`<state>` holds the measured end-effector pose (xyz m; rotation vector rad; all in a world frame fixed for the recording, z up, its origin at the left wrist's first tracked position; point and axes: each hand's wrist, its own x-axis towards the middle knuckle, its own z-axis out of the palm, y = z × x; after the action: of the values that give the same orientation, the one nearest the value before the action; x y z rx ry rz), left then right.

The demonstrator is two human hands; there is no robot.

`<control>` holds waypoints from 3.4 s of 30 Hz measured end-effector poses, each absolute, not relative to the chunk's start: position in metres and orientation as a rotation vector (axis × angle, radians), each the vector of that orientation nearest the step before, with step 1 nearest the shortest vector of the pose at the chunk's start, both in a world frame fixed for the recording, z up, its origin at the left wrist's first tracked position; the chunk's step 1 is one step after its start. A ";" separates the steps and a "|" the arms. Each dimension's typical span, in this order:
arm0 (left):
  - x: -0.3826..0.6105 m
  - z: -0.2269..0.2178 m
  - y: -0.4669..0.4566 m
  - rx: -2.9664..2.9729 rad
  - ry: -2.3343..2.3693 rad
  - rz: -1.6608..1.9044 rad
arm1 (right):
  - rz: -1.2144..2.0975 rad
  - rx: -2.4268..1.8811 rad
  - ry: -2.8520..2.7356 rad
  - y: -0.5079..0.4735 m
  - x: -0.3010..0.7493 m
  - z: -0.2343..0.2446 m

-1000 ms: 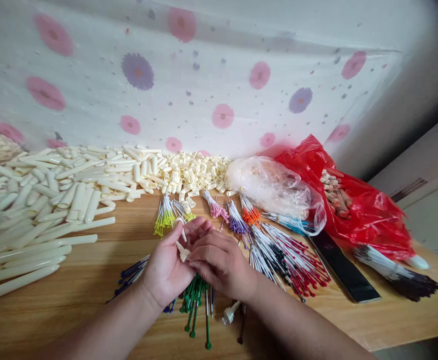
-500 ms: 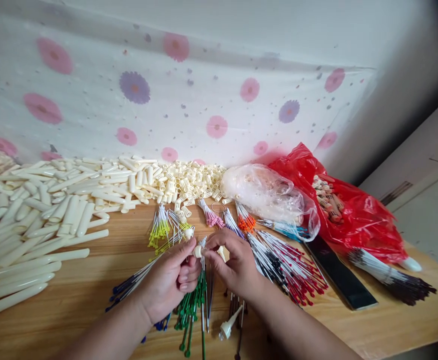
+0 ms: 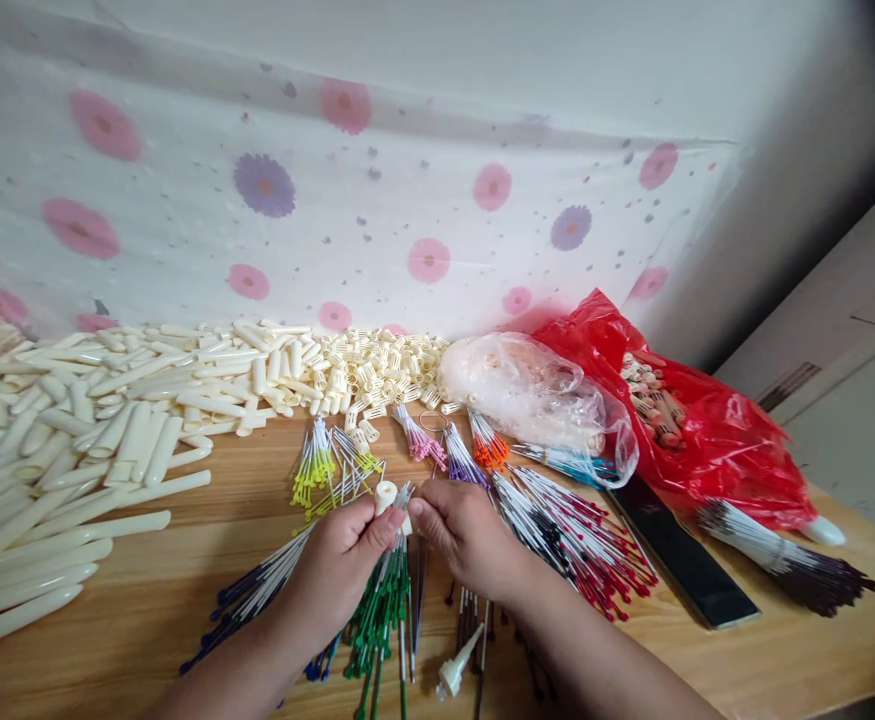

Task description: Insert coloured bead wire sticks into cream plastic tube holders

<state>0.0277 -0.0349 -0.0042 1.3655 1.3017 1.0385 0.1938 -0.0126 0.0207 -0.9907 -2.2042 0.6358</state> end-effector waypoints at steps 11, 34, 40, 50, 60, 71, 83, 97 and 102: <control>0.028 -0.003 -0.035 1.354 1.315 1.087 | 0.602 -0.975 -2.114 -0.013 0.188 0.014; 0.031 0.002 -0.036 1.302 1.314 1.081 | 0.638 -0.922 -2.101 -0.014 0.190 0.013; 0.031 0.002 -0.036 1.261 1.328 1.102 | 0.619 -0.933 -2.113 -0.014 0.190 0.014; 0.031 0.002 -0.037 1.271 1.328 1.100 | 0.594 -0.899 -2.156 -0.014 0.190 0.015; 0.029 -0.004 -0.035 1.270 1.315 1.084 | 0.563 -0.943 -2.183 -0.015 0.191 0.017; 0.030 -0.002 -0.034 1.264 1.310 1.095 | 0.608 -0.967 -2.195 -0.013 0.193 0.018; 0.028 -0.007 -0.032 1.413 1.338 1.070 | 0.625 -1.025 -2.136 -0.013 0.188 0.018; 0.028 -0.003 -0.033 1.655 1.398 1.076 | 0.818 -1.062 -2.042 -0.010 0.186 0.020; 0.032 0.001 -0.035 1.490 1.341 1.055 | 0.859 -1.055 -2.217 -0.002 0.213 0.034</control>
<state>0.0315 -0.0351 0.0005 1.4896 1.3413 1.0548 0.2130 -0.0017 0.0337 -1.0546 -2.2174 0.8595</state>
